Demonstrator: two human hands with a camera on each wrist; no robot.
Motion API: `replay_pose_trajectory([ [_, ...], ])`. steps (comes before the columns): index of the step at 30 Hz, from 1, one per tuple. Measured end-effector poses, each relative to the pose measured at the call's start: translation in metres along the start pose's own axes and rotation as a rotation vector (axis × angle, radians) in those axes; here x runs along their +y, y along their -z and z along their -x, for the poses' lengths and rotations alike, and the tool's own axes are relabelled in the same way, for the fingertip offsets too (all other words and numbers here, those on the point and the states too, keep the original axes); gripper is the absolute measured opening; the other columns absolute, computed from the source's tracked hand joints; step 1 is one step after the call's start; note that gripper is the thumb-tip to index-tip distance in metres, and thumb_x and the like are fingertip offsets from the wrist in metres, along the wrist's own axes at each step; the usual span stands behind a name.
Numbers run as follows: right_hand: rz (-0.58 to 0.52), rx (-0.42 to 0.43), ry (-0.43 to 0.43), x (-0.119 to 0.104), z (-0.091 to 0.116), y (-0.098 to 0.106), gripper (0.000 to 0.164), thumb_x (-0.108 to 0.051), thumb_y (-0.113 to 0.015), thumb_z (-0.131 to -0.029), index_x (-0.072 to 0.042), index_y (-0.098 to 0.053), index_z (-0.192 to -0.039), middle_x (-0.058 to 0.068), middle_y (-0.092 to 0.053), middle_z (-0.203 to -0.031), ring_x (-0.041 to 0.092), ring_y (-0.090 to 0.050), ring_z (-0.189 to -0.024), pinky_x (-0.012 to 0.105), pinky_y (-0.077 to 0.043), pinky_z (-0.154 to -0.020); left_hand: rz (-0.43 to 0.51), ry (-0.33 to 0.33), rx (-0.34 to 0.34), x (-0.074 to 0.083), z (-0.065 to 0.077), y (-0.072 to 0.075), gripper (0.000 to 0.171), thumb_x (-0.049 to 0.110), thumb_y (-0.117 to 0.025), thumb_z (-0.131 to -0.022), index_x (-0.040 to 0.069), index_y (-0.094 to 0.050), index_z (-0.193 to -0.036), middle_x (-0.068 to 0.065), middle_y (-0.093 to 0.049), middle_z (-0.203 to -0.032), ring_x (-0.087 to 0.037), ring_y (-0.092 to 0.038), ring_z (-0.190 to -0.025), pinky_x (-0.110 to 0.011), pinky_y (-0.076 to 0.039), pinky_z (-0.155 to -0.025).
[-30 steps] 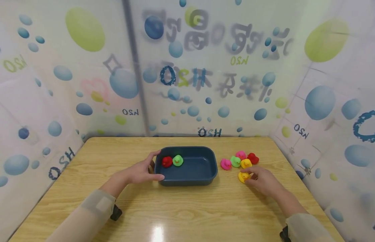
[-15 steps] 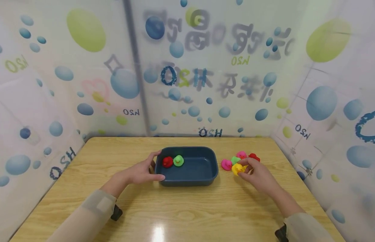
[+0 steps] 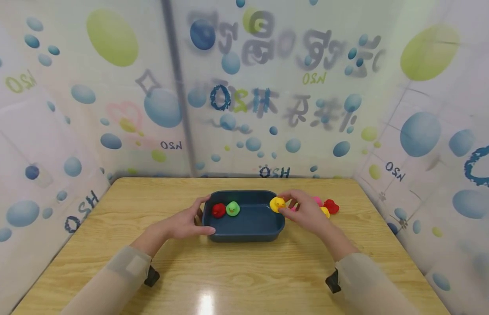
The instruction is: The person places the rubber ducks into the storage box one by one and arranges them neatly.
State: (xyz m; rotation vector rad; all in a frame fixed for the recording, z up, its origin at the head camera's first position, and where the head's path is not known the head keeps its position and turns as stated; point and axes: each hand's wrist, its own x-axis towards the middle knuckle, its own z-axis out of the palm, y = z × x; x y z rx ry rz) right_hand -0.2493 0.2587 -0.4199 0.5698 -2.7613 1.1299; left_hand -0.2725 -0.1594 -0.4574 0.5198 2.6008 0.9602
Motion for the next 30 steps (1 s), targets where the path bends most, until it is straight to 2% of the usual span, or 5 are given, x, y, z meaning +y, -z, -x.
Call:
replay_pose_trajectory([
  [8,0.011,-0.059,0.04,-0.01,-0.034,-0.034,0.036,-0.02,-0.083,-0.1,-0.01,-0.071,-0.133,0.006,-0.073,-0.12,0.018,-0.063,-0.096,0.032,-0.054,-0.084,-0.004,0.0,0.002,-0.003,0.0,0.001,0.122,0.07,-0.083,-0.087,0.029,-0.011,-0.176,-0.011,-0.066,-0.136,-0.023,-0.063,-0.12,-0.054,-0.052,-0.113],
  [14,0.025,-0.087,0.073,-0.01,-0.054,-0.054,0.035,-0.019,-0.082,-0.1,-0.011,-0.072,-0.133,0.008,-0.073,-0.123,0.018,-0.065,-0.096,0.034,-0.056,-0.088,-0.002,0.002,0.002,-0.003,0.0,0.001,0.121,0.07,-0.083,-0.088,0.03,-0.012,-0.176,-0.01,-0.066,-0.134,-0.022,-0.063,-0.119,-0.053,-0.052,-0.113],
  [20,0.025,-0.128,0.07,-0.01,-0.062,-0.063,0.032,-0.018,-0.081,-0.101,-0.01,-0.072,-0.131,0.008,-0.072,-0.12,0.02,-0.065,-0.098,0.04,-0.057,-0.092,0.005,-0.001,0.0,-0.002,0.0,0.0,0.121,0.07,-0.083,-0.088,0.029,-0.011,-0.177,-0.01,-0.066,-0.135,-0.022,-0.063,-0.119,-0.053,-0.052,-0.112],
  [24,0.046,-0.158,0.025,-0.012,-0.064,-0.066,0.033,-0.019,-0.081,-0.101,-0.011,-0.072,-0.132,0.008,-0.072,-0.122,0.02,-0.065,-0.1,0.042,-0.058,-0.094,0.001,0.002,-0.003,0.0,-0.001,0.0,0.122,0.07,-0.083,-0.087,0.03,-0.011,-0.177,-0.011,-0.066,-0.136,-0.023,-0.063,-0.12,-0.053,-0.052,-0.113],
  [30,0.208,-0.221,-0.029,-0.016,-0.065,-0.072,0.03,-0.026,-0.082,-0.101,-0.02,-0.073,-0.129,0.001,-0.074,-0.118,0.016,-0.064,-0.093,0.038,-0.057,-0.088,0.003,-0.004,-0.005,0.0,-0.002,-0.001,0.121,0.068,-0.084,-0.088,0.03,-0.01,-0.177,-0.009,-0.067,-0.129,-0.021,-0.064,-0.115,-0.051,-0.052,-0.109],
])
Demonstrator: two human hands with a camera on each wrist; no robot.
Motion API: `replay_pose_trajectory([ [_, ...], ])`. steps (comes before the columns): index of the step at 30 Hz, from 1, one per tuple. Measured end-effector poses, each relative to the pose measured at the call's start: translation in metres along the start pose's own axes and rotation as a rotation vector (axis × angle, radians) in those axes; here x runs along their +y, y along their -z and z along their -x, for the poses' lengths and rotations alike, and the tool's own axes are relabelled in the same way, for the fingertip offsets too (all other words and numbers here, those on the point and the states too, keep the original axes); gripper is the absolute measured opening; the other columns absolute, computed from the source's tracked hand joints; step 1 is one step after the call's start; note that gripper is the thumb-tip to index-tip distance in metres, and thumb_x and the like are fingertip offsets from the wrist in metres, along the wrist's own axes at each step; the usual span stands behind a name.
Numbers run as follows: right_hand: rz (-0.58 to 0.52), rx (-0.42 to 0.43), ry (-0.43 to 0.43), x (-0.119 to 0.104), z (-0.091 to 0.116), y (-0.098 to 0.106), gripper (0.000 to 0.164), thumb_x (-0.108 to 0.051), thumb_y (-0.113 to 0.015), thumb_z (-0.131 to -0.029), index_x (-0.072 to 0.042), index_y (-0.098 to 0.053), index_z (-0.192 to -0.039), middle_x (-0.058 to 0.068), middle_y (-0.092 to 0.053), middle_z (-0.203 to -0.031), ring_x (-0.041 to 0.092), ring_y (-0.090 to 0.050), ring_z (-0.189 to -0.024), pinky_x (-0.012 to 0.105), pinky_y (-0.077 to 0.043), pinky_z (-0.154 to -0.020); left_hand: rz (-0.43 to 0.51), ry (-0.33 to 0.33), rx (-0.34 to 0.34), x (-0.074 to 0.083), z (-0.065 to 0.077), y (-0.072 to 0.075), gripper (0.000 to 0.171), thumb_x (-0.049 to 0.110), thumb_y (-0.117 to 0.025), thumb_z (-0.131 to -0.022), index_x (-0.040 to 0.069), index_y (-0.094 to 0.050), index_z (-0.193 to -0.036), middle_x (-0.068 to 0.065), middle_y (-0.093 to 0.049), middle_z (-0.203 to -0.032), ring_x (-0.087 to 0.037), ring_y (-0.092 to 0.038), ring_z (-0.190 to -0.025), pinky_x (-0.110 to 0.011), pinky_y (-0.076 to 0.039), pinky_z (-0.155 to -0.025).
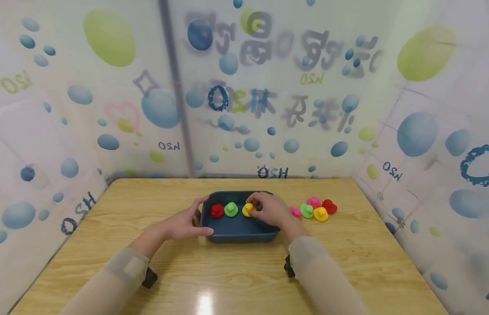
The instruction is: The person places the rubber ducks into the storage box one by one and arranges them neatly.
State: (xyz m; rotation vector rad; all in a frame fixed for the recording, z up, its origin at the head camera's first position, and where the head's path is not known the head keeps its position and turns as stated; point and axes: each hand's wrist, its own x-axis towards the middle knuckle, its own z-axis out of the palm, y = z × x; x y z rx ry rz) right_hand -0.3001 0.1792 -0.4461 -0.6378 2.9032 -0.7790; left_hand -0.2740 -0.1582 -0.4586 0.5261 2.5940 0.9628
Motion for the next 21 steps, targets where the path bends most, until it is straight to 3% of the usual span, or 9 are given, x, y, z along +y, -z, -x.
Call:
replay_pose_trajectory([
  [6,0.145,-0.018,-0.017,-0.0034,-0.0007,-0.0035,0.03,-0.025,-0.085,-0.099,-0.027,-0.072,-0.126,-0.004,-0.076,-0.103,0.014,-0.062,-0.083,0.037,-0.056,-0.083,0.0,-0.001,-0.001,0.0,0.0004,0.0006,0.121,0.068,-0.083,-0.088,0.029,-0.01,-0.177,-0.009,-0.067,-0.129,-0.021,-0.064,-0.113,-0.05,-0.053,-0.107],
  [13,0.129,-0.02,-0.027,-0.0056,0.001,-0.0028,0.032,-0.03,-0.083,-0.099,-0.027,-0.072,-0.13,-0.005,-0.079,-0.103,0.013,-0.063,-0.08,0.036,-0.055,-0.082,-0.002,0.004,0.002,-0.0007,0.0,-0.0001,0.12,0.069,-0.083,-0.089,0.03,-0.01,-0.176,-0.01,-0.066,-0.132,-0.022,-0.064,-0.114,-0.05,-0.053,-0.109],
  [21,0.125,-0.015,-0.003,-0.0014,0.0018,-0.0043,0.032,-0.03,-0.077,-0.104,-0.029,-0.073,-0.136,-0.004,-0.082,-0.113,0.017,-0.072,-0.094,0.044,-0.058,-0.093,0.001,0.007,-0.001,-0.0021,-0.0008,-0.0004,0.121,0.069,-0.083,-0.089,0.031,-0.01,-0.176,-0.01,-0.066,-0.133,-0.022,-0.064,-0.116,-0.051,-0.053,-0.11],
])
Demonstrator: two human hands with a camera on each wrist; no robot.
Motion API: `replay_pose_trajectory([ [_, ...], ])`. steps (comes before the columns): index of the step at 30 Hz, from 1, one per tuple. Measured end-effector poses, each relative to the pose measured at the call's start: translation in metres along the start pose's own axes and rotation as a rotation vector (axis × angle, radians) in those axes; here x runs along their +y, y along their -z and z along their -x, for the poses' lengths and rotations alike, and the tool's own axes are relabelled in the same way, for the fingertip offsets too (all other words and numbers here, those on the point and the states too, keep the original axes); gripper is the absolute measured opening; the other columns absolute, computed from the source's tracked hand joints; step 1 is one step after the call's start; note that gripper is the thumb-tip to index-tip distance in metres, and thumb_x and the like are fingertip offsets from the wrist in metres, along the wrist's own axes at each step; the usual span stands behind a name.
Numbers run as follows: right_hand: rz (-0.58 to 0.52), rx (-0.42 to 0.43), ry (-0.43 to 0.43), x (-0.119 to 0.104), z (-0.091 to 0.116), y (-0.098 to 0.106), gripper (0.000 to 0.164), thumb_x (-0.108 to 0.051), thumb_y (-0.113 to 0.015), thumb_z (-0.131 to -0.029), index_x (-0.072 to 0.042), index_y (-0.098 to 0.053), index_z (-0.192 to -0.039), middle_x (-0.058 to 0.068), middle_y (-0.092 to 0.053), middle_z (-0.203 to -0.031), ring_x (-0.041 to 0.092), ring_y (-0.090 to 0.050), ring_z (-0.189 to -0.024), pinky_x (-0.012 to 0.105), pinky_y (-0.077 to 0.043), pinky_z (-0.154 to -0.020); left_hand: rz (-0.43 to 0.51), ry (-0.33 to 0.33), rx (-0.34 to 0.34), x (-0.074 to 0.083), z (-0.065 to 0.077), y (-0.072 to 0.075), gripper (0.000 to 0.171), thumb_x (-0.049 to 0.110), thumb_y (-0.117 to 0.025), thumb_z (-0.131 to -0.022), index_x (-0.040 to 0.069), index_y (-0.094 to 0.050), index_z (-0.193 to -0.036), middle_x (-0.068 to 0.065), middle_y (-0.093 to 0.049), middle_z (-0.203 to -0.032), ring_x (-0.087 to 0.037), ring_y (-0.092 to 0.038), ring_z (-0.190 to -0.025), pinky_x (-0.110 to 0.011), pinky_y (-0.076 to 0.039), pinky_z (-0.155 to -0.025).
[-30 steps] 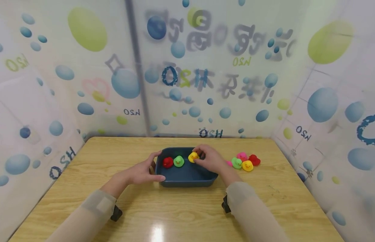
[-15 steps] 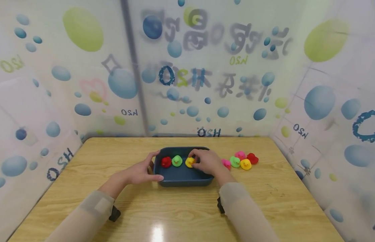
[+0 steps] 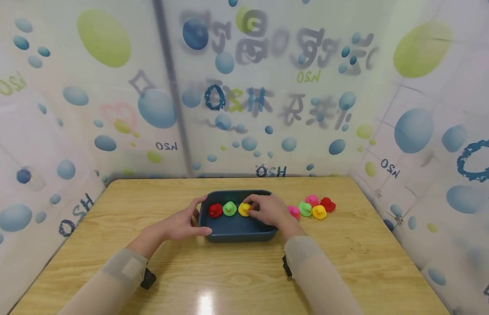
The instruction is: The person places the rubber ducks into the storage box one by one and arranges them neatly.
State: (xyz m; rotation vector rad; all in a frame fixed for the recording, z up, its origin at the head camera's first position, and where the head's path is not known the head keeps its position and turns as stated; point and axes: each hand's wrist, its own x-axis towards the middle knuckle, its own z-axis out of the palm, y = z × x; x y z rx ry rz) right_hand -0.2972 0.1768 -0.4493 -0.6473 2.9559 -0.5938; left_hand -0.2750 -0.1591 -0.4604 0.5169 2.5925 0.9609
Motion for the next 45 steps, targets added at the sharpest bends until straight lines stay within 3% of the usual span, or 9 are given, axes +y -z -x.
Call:
replay_pose_trajectory([
  [18,0.03,0.0,-0.014,-0.0011,-0.0039,-0.0039,0.034,-0.03,-0.071,-0.109,-0.033,-0.072,-0.143,-0.003,-0.082,-0.117,0.019,-0.072,-0.098,0.047,-0.058,-0.099,-0.012,-0.001,0.002,-0.0021,0.002,-0.0009,0.122,0.069,-0.083,-0.088,0.029,-0.009,-0.177,-0.007,-0.067,-0.125,-0.019,-0.065,-0.11,-0.048,-0.054,-0.105],
  [34,0.052,0.009,-0.016,-0.0042,-0.0034,-0.0025,0.036,-0.034,-0.075,-0.106,-0.033,-0.072,-0.141,-0.005,-0.081,-0.111,0.017,-0.071,-0.094,0.043,-0.058,-0.093,-0.005,0.003,0.006,0.0007,0.0038,-0.0008,0.12,0.067,-0.084,-0.089,0.029,-0.01,-0.176,-0.009,-0.066,-0.128,-0.021,-0.064,-0.111,-0.048,-0.054,-0.104],
  [45,0.017,0.016,-0.032,-0.0011,-0.0025,-0.0024,0.042,-0.035,-0.078,-0.104,-0.033,-0.071,-0.144,-0.005,-0.082,-0.112,0.019,-0.073,-0.099,0.045,-0.058,-0.097,-0.009,-0.008,0.007,0.0018,0.002,-0.0018,0.122,0.067,-0.084,-0.089,0.028,-0.008,-0.177,-0.01,-0.066,-0.129,-0.02,-0.066,-0.11,-0.048,-0.054,-0.104],
])
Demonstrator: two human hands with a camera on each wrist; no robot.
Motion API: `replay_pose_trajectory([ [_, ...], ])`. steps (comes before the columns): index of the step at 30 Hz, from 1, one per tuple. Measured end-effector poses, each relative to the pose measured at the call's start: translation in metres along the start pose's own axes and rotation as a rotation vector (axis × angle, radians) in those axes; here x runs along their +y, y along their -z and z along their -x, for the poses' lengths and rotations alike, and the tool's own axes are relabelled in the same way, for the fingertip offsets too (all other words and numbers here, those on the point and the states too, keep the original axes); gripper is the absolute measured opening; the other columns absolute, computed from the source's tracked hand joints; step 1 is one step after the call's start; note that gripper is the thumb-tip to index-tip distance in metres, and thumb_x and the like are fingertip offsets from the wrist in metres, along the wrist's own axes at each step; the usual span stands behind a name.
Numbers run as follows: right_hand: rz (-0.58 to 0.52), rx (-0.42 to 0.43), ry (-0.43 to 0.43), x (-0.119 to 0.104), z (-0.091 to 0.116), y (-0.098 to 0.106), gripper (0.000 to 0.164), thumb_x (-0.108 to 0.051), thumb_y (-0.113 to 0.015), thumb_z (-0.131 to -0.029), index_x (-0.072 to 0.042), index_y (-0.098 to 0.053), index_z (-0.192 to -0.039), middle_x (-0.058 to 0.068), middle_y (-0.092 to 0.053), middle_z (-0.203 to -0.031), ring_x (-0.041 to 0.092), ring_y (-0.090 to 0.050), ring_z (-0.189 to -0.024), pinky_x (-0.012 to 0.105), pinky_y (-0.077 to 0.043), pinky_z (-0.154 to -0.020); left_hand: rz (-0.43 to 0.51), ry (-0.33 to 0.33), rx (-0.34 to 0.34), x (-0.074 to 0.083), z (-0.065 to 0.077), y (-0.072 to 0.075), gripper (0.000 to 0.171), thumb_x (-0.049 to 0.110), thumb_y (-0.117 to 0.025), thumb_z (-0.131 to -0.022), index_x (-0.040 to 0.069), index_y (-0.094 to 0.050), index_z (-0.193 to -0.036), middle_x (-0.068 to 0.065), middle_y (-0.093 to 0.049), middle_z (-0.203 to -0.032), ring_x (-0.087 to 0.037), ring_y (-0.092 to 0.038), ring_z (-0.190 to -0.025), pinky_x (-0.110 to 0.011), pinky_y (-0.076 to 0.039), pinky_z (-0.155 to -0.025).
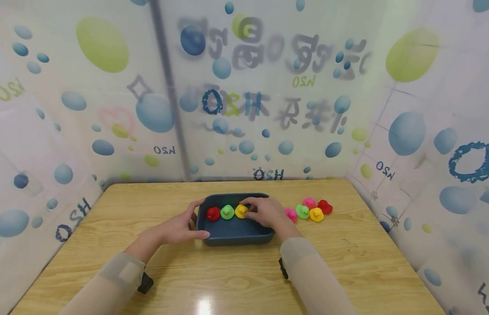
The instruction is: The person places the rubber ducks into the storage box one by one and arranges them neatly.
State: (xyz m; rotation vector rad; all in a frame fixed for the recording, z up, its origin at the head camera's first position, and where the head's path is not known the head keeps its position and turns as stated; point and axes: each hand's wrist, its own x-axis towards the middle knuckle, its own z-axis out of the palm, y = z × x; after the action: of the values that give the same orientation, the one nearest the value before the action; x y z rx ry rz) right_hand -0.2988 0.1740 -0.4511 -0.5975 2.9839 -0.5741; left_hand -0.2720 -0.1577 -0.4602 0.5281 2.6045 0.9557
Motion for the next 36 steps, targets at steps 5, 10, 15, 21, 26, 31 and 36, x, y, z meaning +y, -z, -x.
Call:
replay_pose_trajectory([
  [5,-0.005,-0.006,0.003,0.001,0.0,0.001,0.043,-0.037,-0.079,-0.103,-0.034,-0.07,-0.145,-0.007,-0.082,-0.11,0.016,-0.071,-0.095,0.043,-0.058,-0.094,-0.011,-0.008,0.001,0.0,0.0,-0.001,0.122,0.068,-0.083,-0.089,0.029,-0.006,-0.177,-0.014,-0.066,-0.133,-0.024,-0.065,-0.113,-0.052,-0.053,-0.108],
  [10,-0.005,-0.011,0.004,0.001,0.001,0.0,0.044,-0.036,-0.079,-0.103,-0.034,-0.07,-0.146,-0.008,-0.081,-0.11,0.015,-0.07,-0.095,0.042,-0.058,-0.094,-0.013,-0.017,-0.014,0.0,-0.001,0.0,0.123,0.068,-0.081,-0.091,0.032,-0.003,-0.178,-0.018,-0.058,-0.154,-0.028,-0.062,-0.125,-0.056,-0.05,-0.115],
  [15,-0.043,-0.01,0.026,0.002,0.002,0.001,0.045,-0.033,-0.08,-0.103,-0.032,-0.07,-0.146,-0.008,-0.081,-0.11,0.014,-0.072,-0.098,0.041,-0.058,-0.092,-0.011,-0.01,-0.025,-0.001,-0.003,0.002,0.121,0.065,-0.081,-0.092,0.034,-0.002,-0.178,-0.017,-0.058,-0.154,-0.026,-0.061,-0.124,-0.056,-0.049,-0.114],
  [21,-0.187,-0.003,0.077,0.007,0.001,0.006,0.044,-0.024,-0.078,-0.104,-0.023,-0.07,-0.147,-0.004,-0.079,-0.109,0.013,-0.071,-0.096,0.038,-0.059,-0.087,-0.02,-0.019,-0.019,-0.001,-0.003,0.002,0.123,0.068,-0.082,-0.091,0.034,-0.003,-0.178,-0.016,-0.061,-0.15,-0.025,-0.062,-0.122,-0.055,-0.05,-0.112],
  [26,-0.288,0.047,0.086,0.016,0.006,0.013,0.041,-0.02,-0.076,-0.105,-0.016,-0.07,-0.145,-0.002,-0.077,-0.105,0.012,-0.067,-0.09,0.034,-0.057,-0.083,-0.017,-0.023,-0.014,0.0,-0.002,0.001,0.123,0.068,-0.082,-0.09,0.033,-0.003,-0.178,-0.017,-0.062,-0.15,-0.025,-0.063,-0.122,-0.054,-0.05,-0.113],
  [31,-0.329,0.072,0.022,0.027,0.025,0.033,0.041,-0.023,-0.076,-0.106,-0.016,-0.069,-0.146,-0.002,-0.076,-0.106,0.016,-0.066,-0.092,0.034,-0.057,-0.085,-0.014,-0.019,-0.012,-0.001,-0.002,0.001,0.124,0.068,-0.082,-0.089,0.032,-0.003,-0.178,-0.016,-0.064,-0.147,-0.023,-0.064,-0.121,-0.052,-0.051,-0.113],
  [36,-0.305,0.117,-0.01,0.051,0.051,0.057,0.042,-0.025,-0.077,-0.105,-0.013,-0.069,-0.145,0.002,-0.077,-0.107,0.017,-0.065,-0.088,0.031,-0.055,-0.075,-0.02,-0.013,-0.028,0.0,-0.002,0.004,0.125,0.07,-0.082,-0.089,0.031,-0.002,-0.178,-0.011,-0.072,-0.127,-0.019,-0.066,-0.11,-0.047,-0.054,-0.106],
])
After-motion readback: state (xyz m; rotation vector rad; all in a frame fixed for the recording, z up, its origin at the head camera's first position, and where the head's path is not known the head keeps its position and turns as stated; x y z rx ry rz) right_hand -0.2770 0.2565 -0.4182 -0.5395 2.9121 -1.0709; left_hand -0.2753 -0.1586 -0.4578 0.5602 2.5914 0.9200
